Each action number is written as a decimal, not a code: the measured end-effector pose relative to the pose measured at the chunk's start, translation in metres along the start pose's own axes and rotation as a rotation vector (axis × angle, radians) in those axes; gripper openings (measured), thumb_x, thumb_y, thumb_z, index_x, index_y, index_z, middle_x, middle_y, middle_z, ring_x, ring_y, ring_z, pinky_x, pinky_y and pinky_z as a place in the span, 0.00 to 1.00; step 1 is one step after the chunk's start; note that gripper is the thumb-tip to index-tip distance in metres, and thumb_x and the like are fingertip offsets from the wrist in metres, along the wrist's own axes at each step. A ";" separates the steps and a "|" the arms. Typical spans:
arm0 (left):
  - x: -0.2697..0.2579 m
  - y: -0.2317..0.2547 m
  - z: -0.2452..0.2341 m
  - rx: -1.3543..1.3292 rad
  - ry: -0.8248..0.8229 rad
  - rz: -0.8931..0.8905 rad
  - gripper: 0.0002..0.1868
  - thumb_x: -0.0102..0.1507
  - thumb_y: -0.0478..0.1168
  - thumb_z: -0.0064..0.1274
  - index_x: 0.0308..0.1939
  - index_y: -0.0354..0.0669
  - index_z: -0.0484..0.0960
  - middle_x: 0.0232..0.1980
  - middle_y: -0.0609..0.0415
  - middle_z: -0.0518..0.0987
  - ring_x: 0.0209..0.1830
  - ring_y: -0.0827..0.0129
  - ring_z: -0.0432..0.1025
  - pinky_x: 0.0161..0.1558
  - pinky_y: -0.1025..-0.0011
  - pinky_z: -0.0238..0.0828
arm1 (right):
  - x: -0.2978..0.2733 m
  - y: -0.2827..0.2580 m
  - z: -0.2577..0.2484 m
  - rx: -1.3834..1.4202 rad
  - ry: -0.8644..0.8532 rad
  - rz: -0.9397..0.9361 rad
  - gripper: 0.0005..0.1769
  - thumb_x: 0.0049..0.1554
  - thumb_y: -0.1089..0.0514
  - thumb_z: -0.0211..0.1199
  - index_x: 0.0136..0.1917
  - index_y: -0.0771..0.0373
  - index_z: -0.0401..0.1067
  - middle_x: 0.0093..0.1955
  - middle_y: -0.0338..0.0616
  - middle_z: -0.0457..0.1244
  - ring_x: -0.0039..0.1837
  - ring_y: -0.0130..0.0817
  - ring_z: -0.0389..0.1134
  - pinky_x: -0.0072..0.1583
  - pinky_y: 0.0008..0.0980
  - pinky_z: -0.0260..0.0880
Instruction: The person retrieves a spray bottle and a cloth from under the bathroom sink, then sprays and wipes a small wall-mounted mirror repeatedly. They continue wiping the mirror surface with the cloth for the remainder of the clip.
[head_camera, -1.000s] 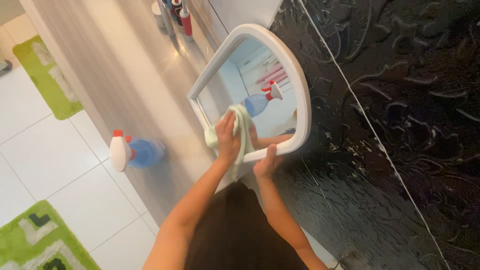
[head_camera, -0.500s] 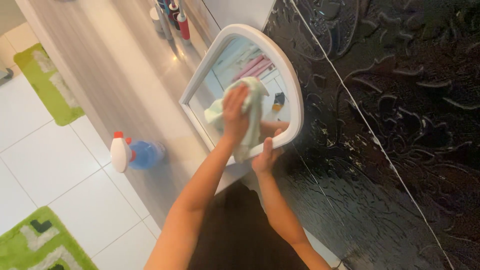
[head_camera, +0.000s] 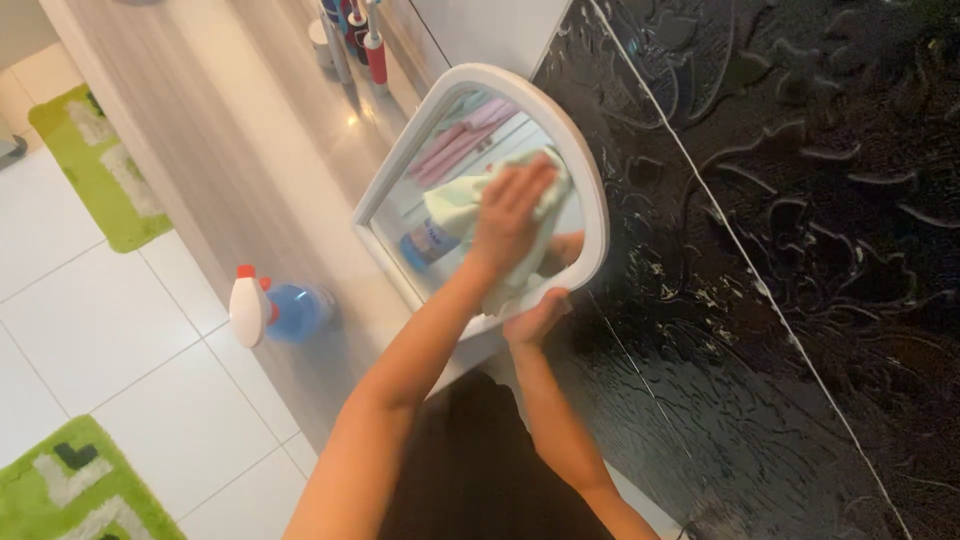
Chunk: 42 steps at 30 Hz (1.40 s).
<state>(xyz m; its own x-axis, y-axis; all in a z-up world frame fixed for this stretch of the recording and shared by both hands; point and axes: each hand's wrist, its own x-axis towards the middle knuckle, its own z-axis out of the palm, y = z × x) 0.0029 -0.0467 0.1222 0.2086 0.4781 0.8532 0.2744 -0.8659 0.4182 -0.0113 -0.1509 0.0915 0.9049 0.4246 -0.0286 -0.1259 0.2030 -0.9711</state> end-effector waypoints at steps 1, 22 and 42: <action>-0.004 -0.007 -0.002 -0.003 0.000 0.003 0.23 0.56 0.32 0.45 0.56 0.47 0.71 0.59 0.54 0.68 0.51 0.60 0.66 0.54 0.67 0.61 | 0.000 -0.005 0.002 0.002 0.003 -0.003 0.32 0.59 0.39 0.41 0.63 0.69 0.52 0.66 0.58 0.47 0.67 0.47 0.48 0.68 0.48 0.41; -0.027 -0.015 0.010 0.042 -0.015 -0.062 0.22 0.54 0.25 0.40 0.51 0.45 0.73 0.56 0.51 0.71 0.47 0.60 0.68 0.49 0.66 0.59 | 0.001 -0.029 0.009 -0.017 0.163 0.106 0.34 0.54 0.39 0.53 0.47 0.78 0.63 0.44 0.52 0.59 0.49 0.39 0.57 0.56 0.40 0.57; -0.095 0.010 -0.012 0.017 -0.115 -0.081 0.21 0.56 0.31 0.38 0.52 0.43 0.73 0.55 0.49 0.71 0.45 0.62 0.69 0.49 0.67 0.60 | 0.005 0.003 -0.008 -0.123 0.088 0.052 0.35 0.59 0.40 0.38 0.44 0.77 0.69 0.44 0.62 0.63 0.48 0.40 0.60 0.51 0.43 0.60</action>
<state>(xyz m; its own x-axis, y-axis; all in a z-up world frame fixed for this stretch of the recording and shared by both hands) -0.0256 -0.1031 0.0490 0.2907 0.5612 0.7749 0.3109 -0.8214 0.4782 -0.0034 -0.1555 0.0867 0.9312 0.3520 -0.0948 -0.1274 0.0706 -0.9893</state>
